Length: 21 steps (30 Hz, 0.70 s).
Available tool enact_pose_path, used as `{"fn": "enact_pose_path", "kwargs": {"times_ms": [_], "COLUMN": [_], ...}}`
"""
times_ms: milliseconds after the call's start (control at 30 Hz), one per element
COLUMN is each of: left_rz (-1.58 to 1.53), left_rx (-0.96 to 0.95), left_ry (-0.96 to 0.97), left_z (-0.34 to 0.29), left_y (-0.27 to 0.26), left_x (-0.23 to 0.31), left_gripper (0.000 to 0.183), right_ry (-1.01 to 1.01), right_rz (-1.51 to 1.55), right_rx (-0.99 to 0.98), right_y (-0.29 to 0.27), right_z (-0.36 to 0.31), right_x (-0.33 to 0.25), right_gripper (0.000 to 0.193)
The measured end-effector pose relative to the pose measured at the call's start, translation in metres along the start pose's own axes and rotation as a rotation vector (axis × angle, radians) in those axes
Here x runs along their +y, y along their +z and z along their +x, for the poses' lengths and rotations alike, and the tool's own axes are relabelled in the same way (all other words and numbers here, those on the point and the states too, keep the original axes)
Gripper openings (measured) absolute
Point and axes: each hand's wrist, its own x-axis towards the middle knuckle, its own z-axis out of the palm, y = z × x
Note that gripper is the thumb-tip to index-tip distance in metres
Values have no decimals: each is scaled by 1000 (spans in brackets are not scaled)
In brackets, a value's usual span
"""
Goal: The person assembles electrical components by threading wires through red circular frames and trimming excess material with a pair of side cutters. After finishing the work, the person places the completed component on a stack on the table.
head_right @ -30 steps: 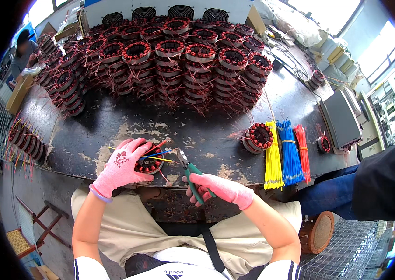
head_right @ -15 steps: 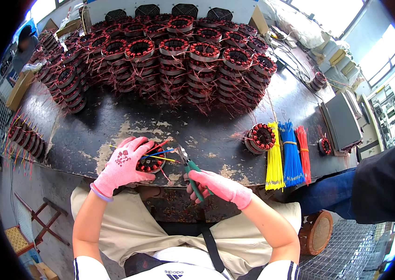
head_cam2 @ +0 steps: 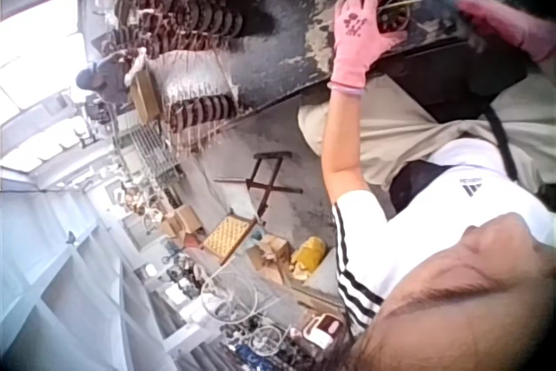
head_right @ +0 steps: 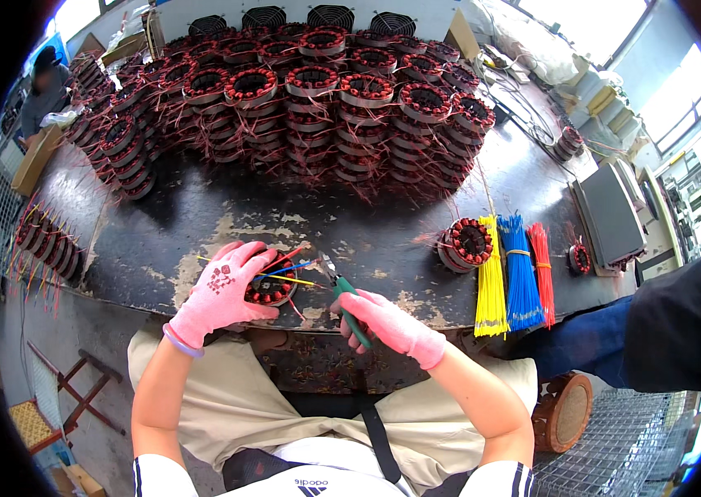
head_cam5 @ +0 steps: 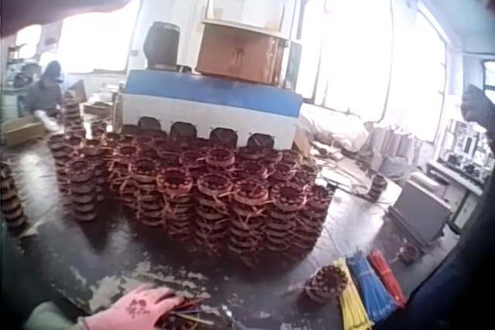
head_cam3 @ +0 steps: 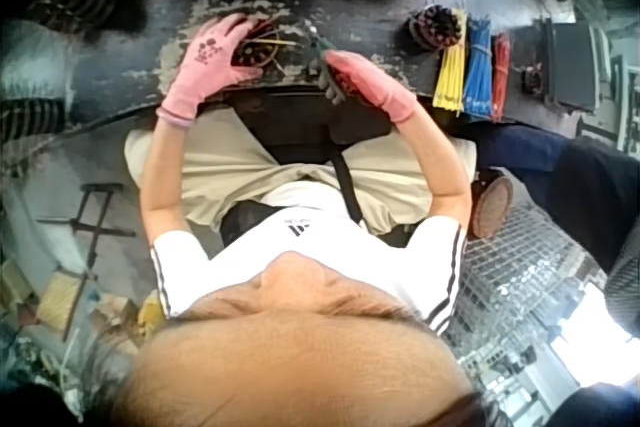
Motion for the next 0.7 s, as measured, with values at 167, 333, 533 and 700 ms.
{"fn": "enact_pose_path", "kwargs": {"times_ms": [167,333,533,700], "left_rz": [71,99,87,105], "left_rx": [-40,-13,-20,-9], "left_ry": [-117,-142,-143,-179], "left_z": [2,1,1,1], "left_y": [-2,-3,3,4], "left_x": [15,19,14,18], "left_gripper": [92,91,92,92], "right_ry": [-2,69,97,122], "right_rz": [99,290,250,180], "right_rx": [-7,-112,-179,-150], "right_y": [-6,-21,-20,-15], "right_z": [4,-5,-10,-16], "right_x": [3,18,25,25], "right_gripper": [53,56,56,56]}}
